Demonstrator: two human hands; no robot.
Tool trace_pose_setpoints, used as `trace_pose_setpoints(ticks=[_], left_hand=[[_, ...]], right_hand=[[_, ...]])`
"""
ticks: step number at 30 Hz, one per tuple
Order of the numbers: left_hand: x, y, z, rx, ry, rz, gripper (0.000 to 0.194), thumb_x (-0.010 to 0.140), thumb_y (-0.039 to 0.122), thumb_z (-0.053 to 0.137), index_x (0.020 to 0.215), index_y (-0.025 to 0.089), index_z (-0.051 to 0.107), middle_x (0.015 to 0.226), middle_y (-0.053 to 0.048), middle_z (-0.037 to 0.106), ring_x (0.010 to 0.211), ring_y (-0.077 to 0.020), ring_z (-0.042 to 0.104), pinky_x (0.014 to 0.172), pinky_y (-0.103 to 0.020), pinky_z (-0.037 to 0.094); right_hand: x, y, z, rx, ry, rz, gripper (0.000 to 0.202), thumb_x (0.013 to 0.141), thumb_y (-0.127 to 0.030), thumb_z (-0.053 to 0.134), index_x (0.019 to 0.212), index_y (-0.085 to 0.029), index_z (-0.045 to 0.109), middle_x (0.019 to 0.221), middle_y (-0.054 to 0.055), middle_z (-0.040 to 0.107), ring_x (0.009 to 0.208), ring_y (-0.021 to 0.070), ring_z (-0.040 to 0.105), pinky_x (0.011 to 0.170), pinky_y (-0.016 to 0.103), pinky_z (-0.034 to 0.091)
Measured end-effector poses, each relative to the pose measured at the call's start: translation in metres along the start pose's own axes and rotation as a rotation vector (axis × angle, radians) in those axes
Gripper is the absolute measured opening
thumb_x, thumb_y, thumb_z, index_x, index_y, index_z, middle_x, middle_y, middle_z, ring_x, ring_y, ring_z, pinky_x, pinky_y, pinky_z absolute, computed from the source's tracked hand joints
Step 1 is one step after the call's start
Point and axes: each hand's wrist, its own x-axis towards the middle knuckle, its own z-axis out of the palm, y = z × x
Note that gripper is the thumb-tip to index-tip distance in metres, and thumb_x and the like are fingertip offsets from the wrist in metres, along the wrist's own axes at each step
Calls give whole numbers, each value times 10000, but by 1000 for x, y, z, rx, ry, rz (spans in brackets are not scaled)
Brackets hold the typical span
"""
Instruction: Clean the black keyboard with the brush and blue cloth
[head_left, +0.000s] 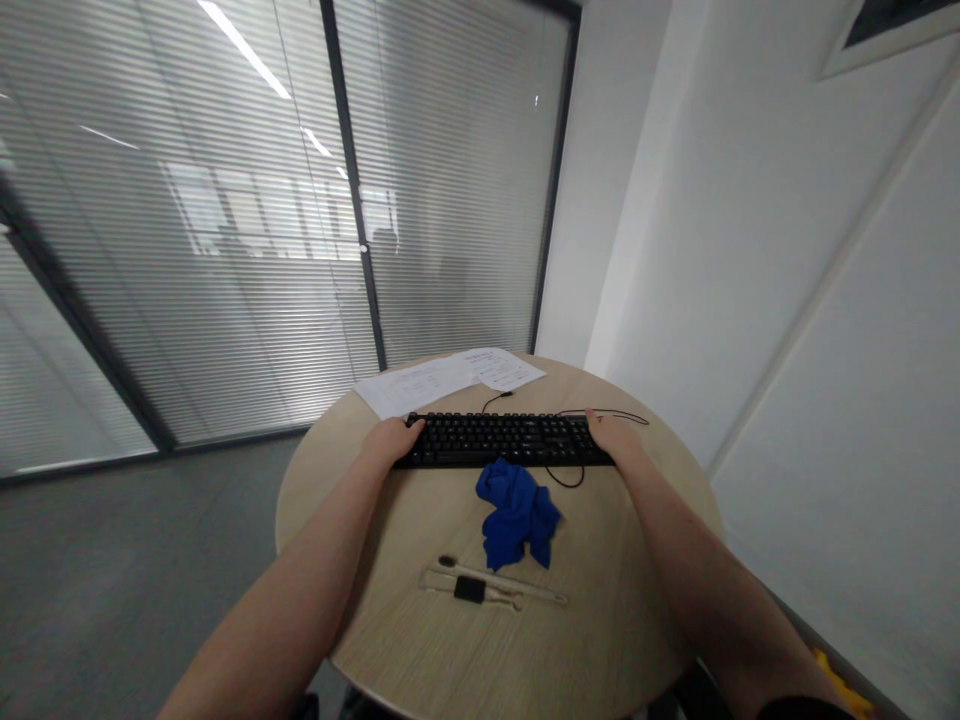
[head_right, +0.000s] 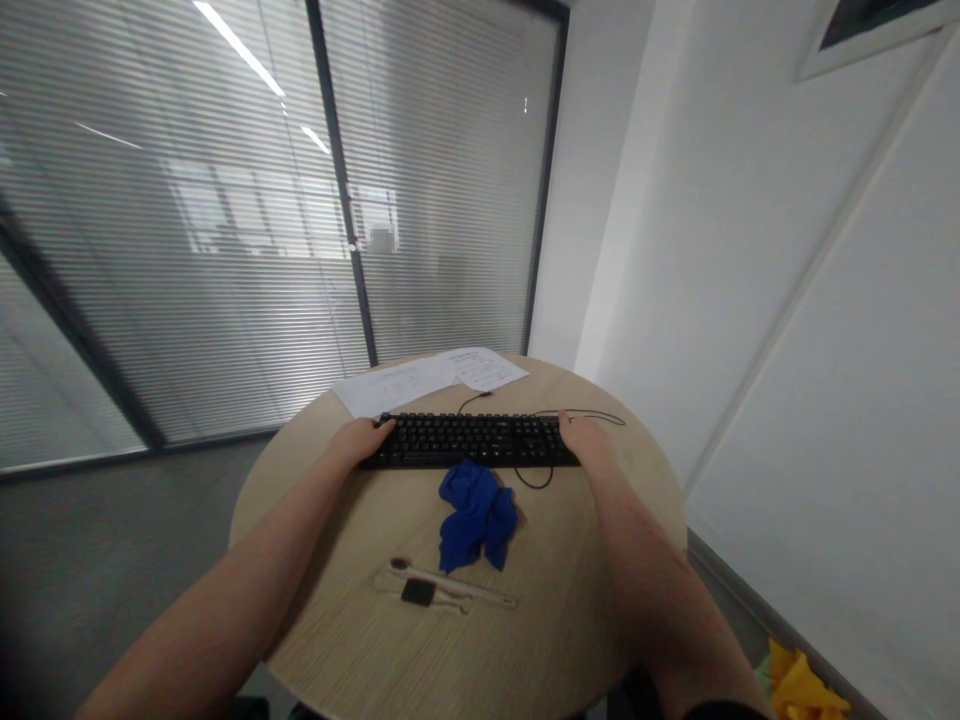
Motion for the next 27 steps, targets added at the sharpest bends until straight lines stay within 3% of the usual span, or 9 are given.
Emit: trace_pose_setpoints(ticks=[7,14,22,27], left_hand=[[-4,3,-2,35,34,41,629,890,602,337,973,147,764,1065,-192,736,998,-331,682,815,-366,511],[-6,4,-2,25,96,102,532,882,536,454,1202,166,663,1165,-177,698,1046,-316,663,843,-357,505],[-3,3,2,15,103,116,512,897,505,479,1251,172,642,1202,-170,684,1082,-312,646,878,-354,498],[-4,3,1,-36,111,121,521,899,472,499,1300,160,614,1253,-165,665,1124,-299,630,922,-340,480]], right_hand=[[3,-4,1,13,-5,12,763,982,-575,184,1203,-38,679,1240,258,645,1192,353,594,1021,438,417],[5,-6,16,35,107,-82,646,985,-539,252,1361,-111,557,1360,217,575,1281,310,523,1068,406,365],[9,-8,30,34,59,-107,638,986,-521,291,1425,-96,475,1438,205,501,1323,299,470,1087,374,334],[6,-9,27,39,43,-119,611,985,-517,288,1341,-91,542,1362,213,562,1261,302,519,1059,369,354]])
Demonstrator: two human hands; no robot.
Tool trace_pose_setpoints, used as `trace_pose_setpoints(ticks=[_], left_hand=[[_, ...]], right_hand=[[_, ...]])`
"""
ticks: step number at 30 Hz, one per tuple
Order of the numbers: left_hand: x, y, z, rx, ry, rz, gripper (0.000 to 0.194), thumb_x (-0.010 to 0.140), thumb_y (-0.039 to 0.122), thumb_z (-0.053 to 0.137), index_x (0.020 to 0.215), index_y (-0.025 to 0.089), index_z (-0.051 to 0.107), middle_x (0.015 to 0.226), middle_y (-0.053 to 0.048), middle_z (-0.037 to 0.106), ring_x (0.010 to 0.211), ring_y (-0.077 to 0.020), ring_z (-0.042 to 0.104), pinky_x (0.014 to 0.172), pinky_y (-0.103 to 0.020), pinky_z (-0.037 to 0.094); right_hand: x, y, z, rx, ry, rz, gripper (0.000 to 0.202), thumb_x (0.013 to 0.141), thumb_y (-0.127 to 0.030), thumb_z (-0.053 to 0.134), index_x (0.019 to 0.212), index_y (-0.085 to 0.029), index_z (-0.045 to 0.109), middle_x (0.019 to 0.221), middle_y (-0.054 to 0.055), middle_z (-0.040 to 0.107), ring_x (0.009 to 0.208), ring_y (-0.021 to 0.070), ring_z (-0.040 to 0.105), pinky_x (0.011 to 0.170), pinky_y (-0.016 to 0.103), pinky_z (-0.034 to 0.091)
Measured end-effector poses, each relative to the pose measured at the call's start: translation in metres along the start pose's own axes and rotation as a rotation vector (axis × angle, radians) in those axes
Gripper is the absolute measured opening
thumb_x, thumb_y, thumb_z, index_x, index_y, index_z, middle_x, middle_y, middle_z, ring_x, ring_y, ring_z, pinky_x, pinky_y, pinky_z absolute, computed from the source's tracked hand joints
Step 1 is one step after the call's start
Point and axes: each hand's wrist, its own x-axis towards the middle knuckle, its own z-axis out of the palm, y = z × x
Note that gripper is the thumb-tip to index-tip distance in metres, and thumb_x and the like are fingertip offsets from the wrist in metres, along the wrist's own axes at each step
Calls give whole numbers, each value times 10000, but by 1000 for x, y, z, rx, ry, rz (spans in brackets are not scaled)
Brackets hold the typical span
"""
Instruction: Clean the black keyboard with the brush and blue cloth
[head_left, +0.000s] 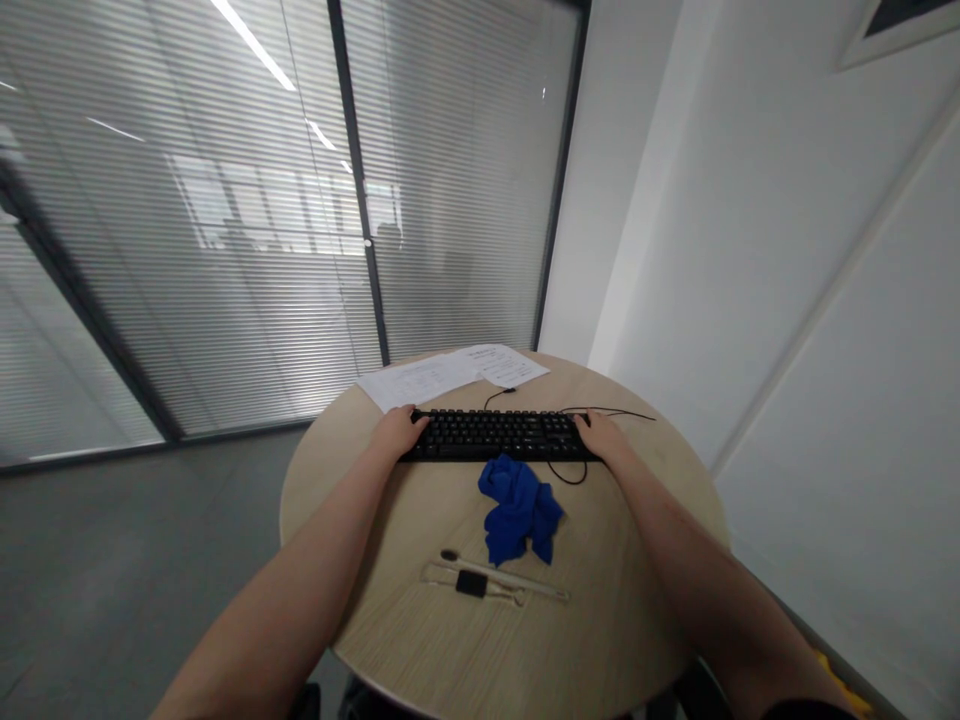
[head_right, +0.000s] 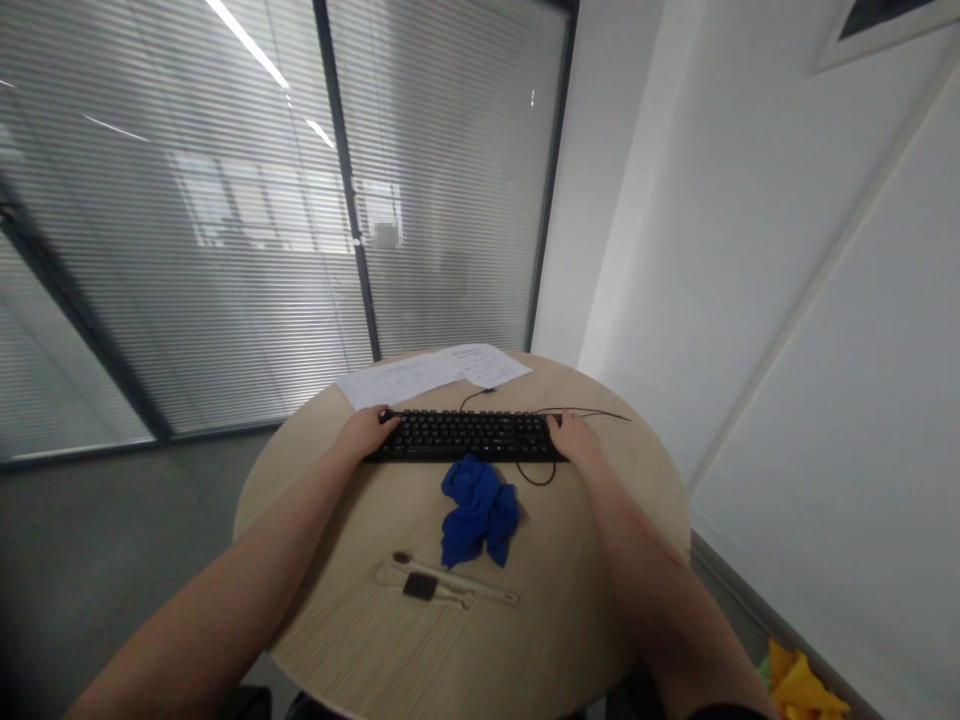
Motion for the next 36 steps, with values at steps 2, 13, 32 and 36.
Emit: trace_pose_setpoints(ticks=[2,13,32,36], left_hand=[[0,0,0,-5,-2,-1,499,899,464,495,1273,165,635,1239,-164,673,1115,-305,634,919,-349,482],[-2,2,-3,1,-21,-13,470,907,453,497,1255,173,640,1221,-155,681,1096,-291,646,901,-333,487],[-1,-2,3,-211,62,-118,484,947,482,381,1223,204,665,1195,-104,706,1099,-277,637,884,-331,474],[-4,-2,4,-218,88,-171,489,961,481,338,1130,204,705,1160,-117,717,1079,-297,639,859,-354,477]], right_hand=[[-3,-2,-3,-13,2,13,605,982,-528,285,1317,-105,559,1341,206,577,1240,310,530,1043,391,369],[-10,-6,-9,-33,15,36,612,979,-526,311,1354,-97,533,1358,217,556,1261,315,511,1060,411,357],[-89,-82,-79,194,290,-587,440,994,-380,382,1287,-156,621,1328,139,606,1245,248,507,1068,382,358],[-152,-126,-91,175,-249,-1141,258,931,-355,555,947,-201,761,931,61,733,872,166,645,809,269,459]])
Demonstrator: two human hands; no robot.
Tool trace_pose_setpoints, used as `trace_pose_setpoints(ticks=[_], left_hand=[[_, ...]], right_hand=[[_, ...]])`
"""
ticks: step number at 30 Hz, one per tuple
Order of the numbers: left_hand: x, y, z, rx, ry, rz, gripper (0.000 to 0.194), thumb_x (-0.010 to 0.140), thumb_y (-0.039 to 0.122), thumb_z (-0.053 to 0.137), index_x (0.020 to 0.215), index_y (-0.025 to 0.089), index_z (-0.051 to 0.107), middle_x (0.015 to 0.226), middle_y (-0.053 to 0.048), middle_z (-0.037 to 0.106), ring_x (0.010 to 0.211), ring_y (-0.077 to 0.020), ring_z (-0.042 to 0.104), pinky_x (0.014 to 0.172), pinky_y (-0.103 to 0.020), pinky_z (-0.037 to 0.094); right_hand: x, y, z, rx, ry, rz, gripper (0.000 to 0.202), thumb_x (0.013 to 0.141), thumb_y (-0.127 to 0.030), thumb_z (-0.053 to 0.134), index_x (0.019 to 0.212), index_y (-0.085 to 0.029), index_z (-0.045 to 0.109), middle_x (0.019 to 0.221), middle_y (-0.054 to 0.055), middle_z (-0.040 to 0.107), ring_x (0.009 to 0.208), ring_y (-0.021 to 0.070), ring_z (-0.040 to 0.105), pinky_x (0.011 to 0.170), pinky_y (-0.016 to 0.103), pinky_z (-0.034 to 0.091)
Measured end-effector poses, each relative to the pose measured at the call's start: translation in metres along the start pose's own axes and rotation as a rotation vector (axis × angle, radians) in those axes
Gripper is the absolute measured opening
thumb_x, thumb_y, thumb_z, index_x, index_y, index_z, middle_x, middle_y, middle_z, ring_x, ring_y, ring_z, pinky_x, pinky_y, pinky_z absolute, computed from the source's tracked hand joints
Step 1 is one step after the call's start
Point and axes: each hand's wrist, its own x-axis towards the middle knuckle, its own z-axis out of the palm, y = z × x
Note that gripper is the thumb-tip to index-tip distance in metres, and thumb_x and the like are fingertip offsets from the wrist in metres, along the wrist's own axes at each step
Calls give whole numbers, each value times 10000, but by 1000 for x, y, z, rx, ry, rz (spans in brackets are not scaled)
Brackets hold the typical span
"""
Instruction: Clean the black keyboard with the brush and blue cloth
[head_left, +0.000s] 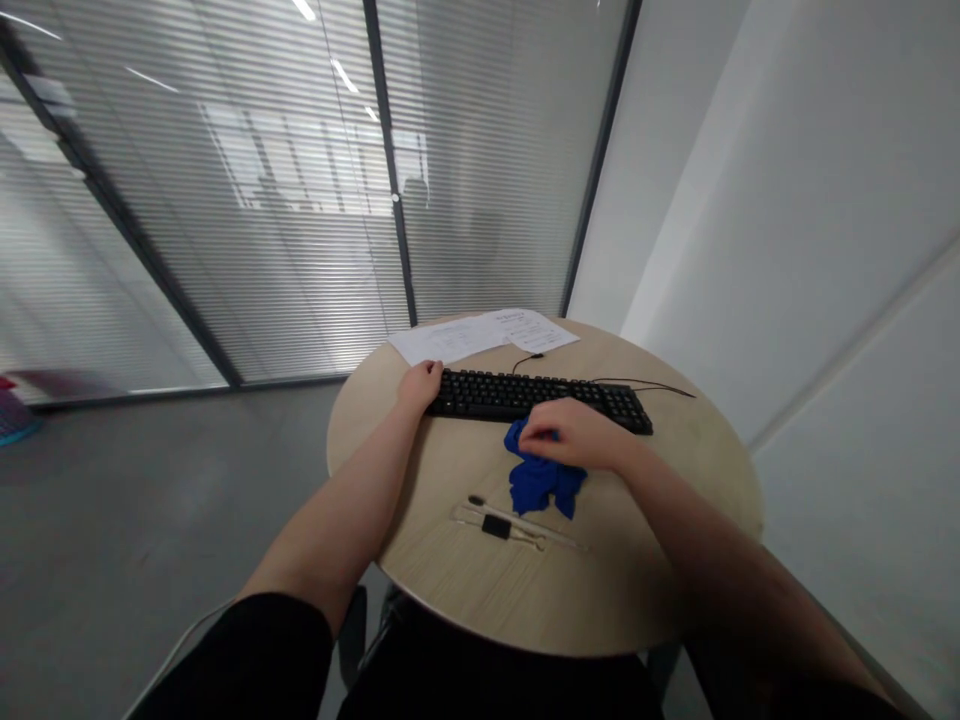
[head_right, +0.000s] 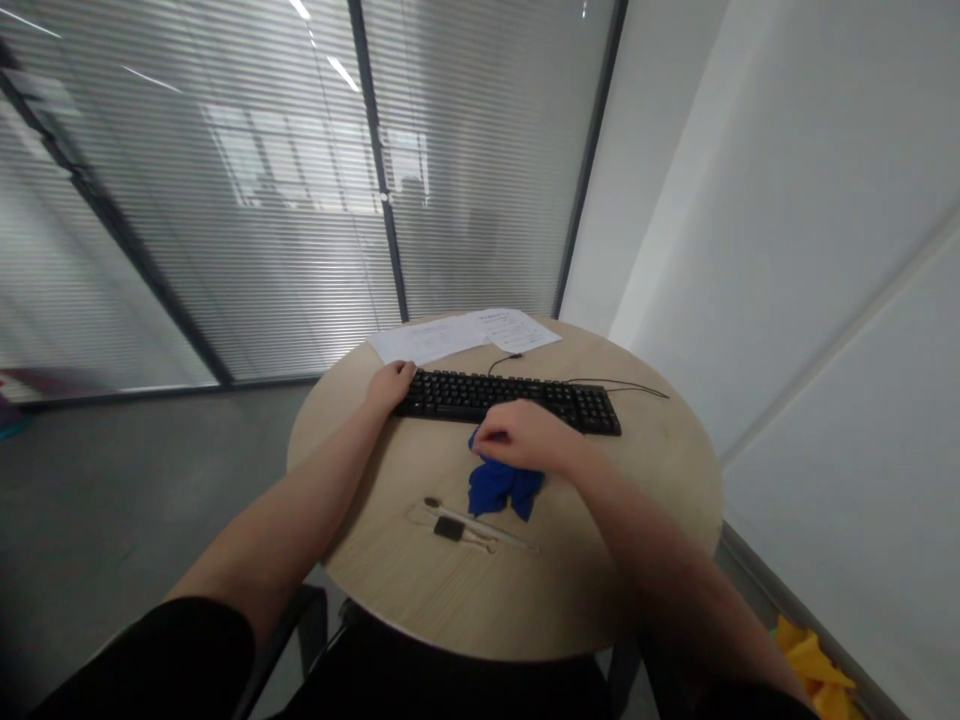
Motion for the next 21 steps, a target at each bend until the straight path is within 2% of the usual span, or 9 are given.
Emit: trace_pose_setpoints(ticks=[1,3,6,9,12,16,19,21], left_hand=[[-1,1,0,1,8,4,486,962,480,338,1113,204,709,1155,-119,718,1072,-296,641,858,-354,476],[-3,3,0,-2,24,24,479,966,470,341,1105,200,711,1155,-121,717,1064,-286,642,865,-345,471],[-3,6,-2,-26,39,39,488,978,448,327,1096,172,712,1139,-141,715,1054,-280,643,872,-339,467],[-4,9,-4,-55,63,53,498,988,429,317,1098,143,710,1130,-159,706,1055,-276,634,898,-341,457],[-8,15,-9,-90,142,138,472,985,416,352,1155,137,692,1149,-152,687,1068,-263,616,955,-347,437],[-20,30,-20,-154,236,325,422,978,385,397,1148,134,692,1154,-125,679,1085,-242,594,1008,-348,416],[-32,43,-29,-181,214,402,397,974,369,407,1111,144,704,1129,-108,698,1060,-239,605,995,-348,425],[-40,50,-34,-181,108,453,376,961,380,430,1069,170,723,1081,-83,721,999,-228,629,939,-329,455]], right_hand=[[1,-16,4,-14,-120,-53,226,902,-348,598,897,-203,771,859,48,735,812,160,647,753,255,452],[2,-40,12,-85,-279,-77,196,864,-345,638,819,-218,780,753,27,730,722,157,640,665,251,422],[0,-59,15,-182,-406,-50,194,832,-349,654,771,-221,786,697,32,726,651,164,627,587,258,379],[-5,-62,12,-235,-499,17,161,781,-295,669,697,-207,775,649,43,710,599,169,615,539,263,356],[-10,-58,12,-269,-541,107,116,717,-246,675,664,-197,766,637,60,703,565,173,605,526,265,372],[-17,-53,19,-317,-531,190,120,683,-266,685,678,-169,755,667,102,709,612,213,642,561,283,434],[-19,-56,24,-361,-496,210,152,709,-225,638,757,-144,756,738,132,728,662,240,672,578,294,460],[-19,-59,24,-377,-483,213,188,725,-174,594,810,-135,757,777,145,735,692,247,683,593,298,473]])
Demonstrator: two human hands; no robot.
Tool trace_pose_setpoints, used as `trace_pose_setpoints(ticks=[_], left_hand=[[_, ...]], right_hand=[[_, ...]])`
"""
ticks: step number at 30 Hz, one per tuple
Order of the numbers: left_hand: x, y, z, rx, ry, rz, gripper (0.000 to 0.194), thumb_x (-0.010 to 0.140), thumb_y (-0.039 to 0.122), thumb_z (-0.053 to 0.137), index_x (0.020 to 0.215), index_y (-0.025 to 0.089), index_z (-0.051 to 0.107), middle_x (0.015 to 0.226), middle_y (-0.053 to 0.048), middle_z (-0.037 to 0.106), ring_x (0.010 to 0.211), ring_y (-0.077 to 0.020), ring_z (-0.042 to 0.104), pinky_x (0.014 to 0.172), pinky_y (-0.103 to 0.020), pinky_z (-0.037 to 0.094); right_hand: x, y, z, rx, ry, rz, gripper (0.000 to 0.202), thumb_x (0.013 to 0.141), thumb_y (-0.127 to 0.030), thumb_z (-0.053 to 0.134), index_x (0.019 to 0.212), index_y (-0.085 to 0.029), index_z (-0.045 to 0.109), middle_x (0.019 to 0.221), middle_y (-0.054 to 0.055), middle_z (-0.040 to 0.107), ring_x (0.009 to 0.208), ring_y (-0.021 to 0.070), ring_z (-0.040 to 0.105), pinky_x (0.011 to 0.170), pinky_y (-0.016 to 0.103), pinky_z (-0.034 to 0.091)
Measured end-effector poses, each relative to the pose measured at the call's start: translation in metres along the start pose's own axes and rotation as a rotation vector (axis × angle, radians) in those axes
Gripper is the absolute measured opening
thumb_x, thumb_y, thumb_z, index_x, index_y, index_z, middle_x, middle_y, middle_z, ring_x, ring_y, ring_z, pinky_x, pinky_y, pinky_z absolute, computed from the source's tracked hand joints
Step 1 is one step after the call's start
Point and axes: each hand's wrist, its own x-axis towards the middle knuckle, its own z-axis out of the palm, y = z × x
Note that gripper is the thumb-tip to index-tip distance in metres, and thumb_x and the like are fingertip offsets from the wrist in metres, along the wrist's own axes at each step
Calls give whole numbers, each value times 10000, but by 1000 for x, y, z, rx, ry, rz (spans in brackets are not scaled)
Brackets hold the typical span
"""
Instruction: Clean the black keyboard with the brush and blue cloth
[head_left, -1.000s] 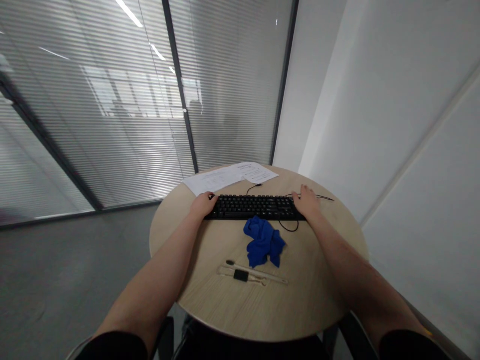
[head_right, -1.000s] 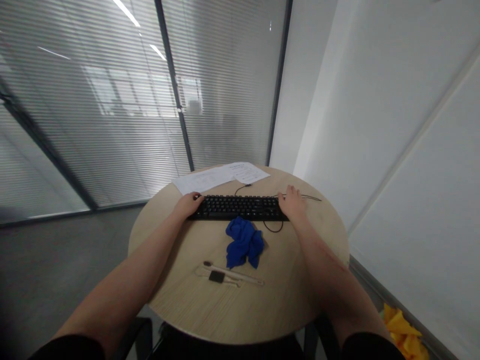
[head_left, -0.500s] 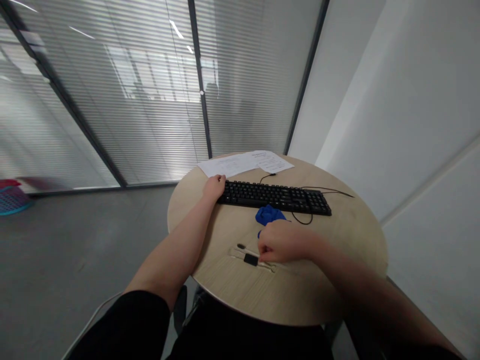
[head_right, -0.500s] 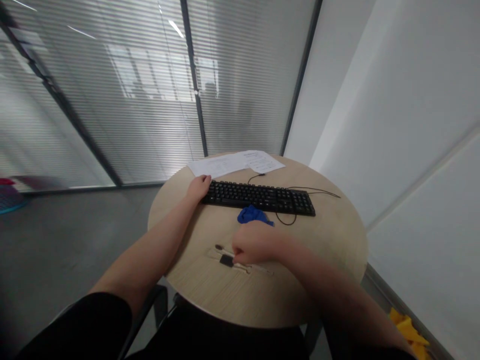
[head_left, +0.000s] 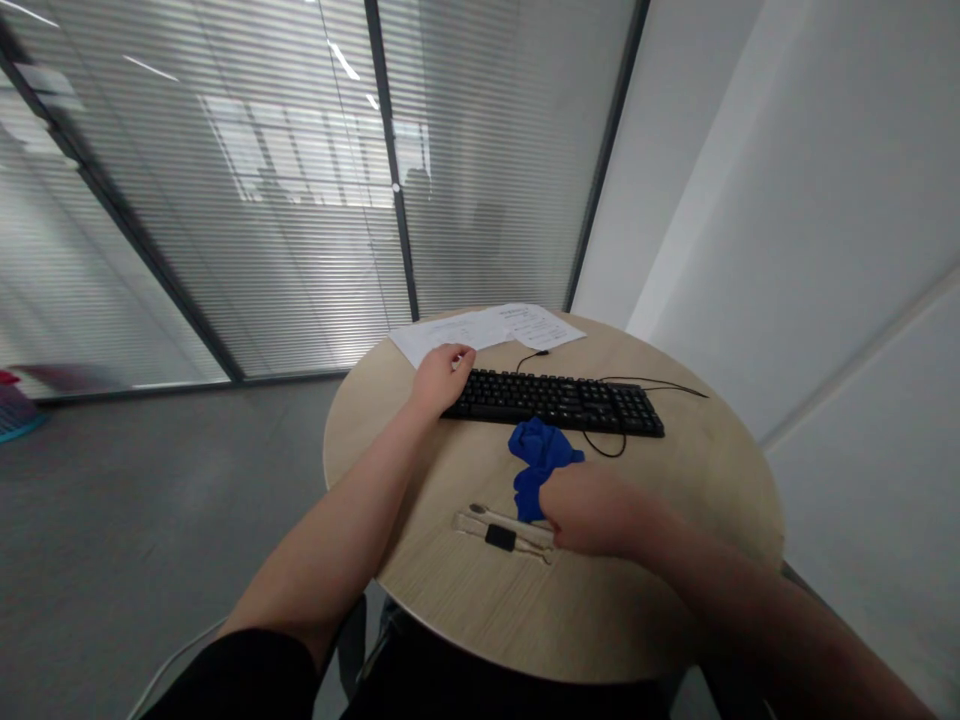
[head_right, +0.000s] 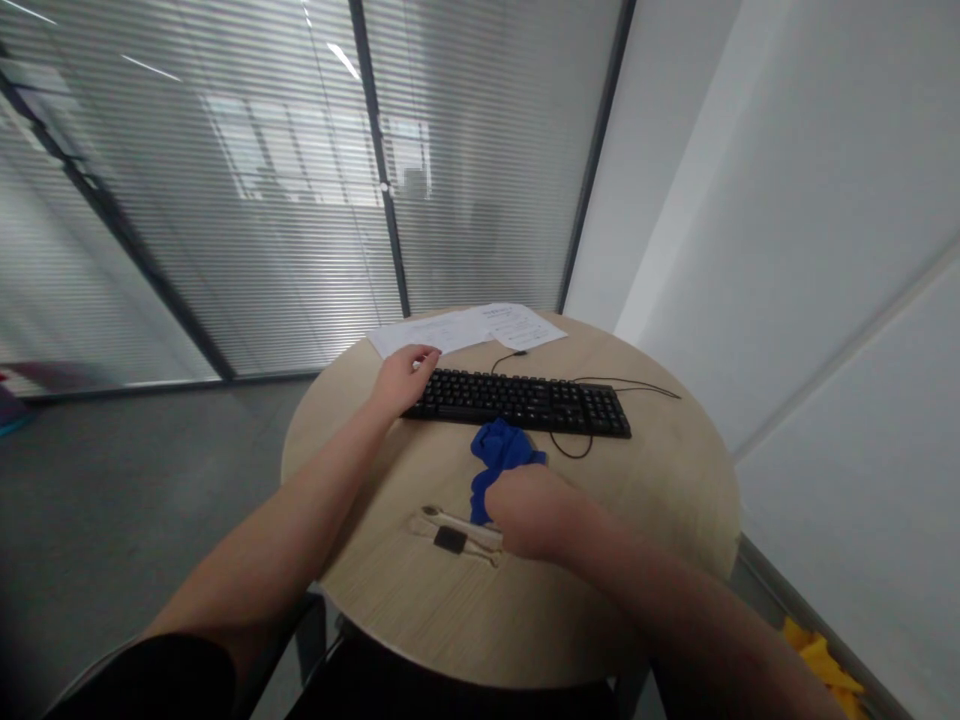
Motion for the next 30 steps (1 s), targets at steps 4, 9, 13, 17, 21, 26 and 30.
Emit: trace_pose_setpoints(ticks=[4,9,13,17,21,26,30], left_hand=[[-9,19,-2,-82,-284,176,303,907,361,519,1049,220,747,1010,-29,747,930,-213,657,875,-305,478],[-22,36,5,-160,-583,379,262,864,268,565,1032,253,766,943,-3,760,825,-180,674,799,-278,487],[-28,41,13,-196,-729,484,249,875,226,572,1049,215,751,958,-20,751,832,-159,672,770,-249,485],[-34,45,19,-211,-726,566,268,868,247,616,1109,191,719,1064,-64,708,957,-181,648,876,-283,476],[-40,53,23,-228,-759,610,504,784,204,684,1282,203,613,1194,-81,662,1082,-219,608,966,-354,454],[-45,63,24,-158,-892,556,475,707,140,672,1179,186,669,1091,-62,685,948,-207,631,860,-321,492],[-42,61,9,-286,-1170,420,346,756,203,658,1099,193,704,963,-16,695,799,-153,629,717,-261,500]], right_hand=[[0,-2,-4,-6,-49,24,209,704,-126,574,815,-130,751,818,157,738,728,249,686,599,296,471],[-9,4,-10,9,-7,53,168,700,-154,566,736,-144,731,757,142,724,690,244,670,565,298,419],[-28,16,-22,59,34,97,124,701,-181,580,702,-165,703,733,101,708,643,207,635,540,278,374],[-49,50,-38,291,42,97,66,718,-208,599,710,-184,660,703,41,686,638,168,612,537,247,372],[-59,107,-39,835,-156,61,130,825,-314,568,832,-186,592,703,21,694,576,144,630,504,225,439],[-39,148,-26,1135,-51,22,260,829,-416,619,883,-186,511,603,-14,640,488,125,603,466,212,454],[-6,147,-17,1162,11,61,245,827,-397,614,913,-196,503,576,-43,606,459,116,585,442,199,442]])
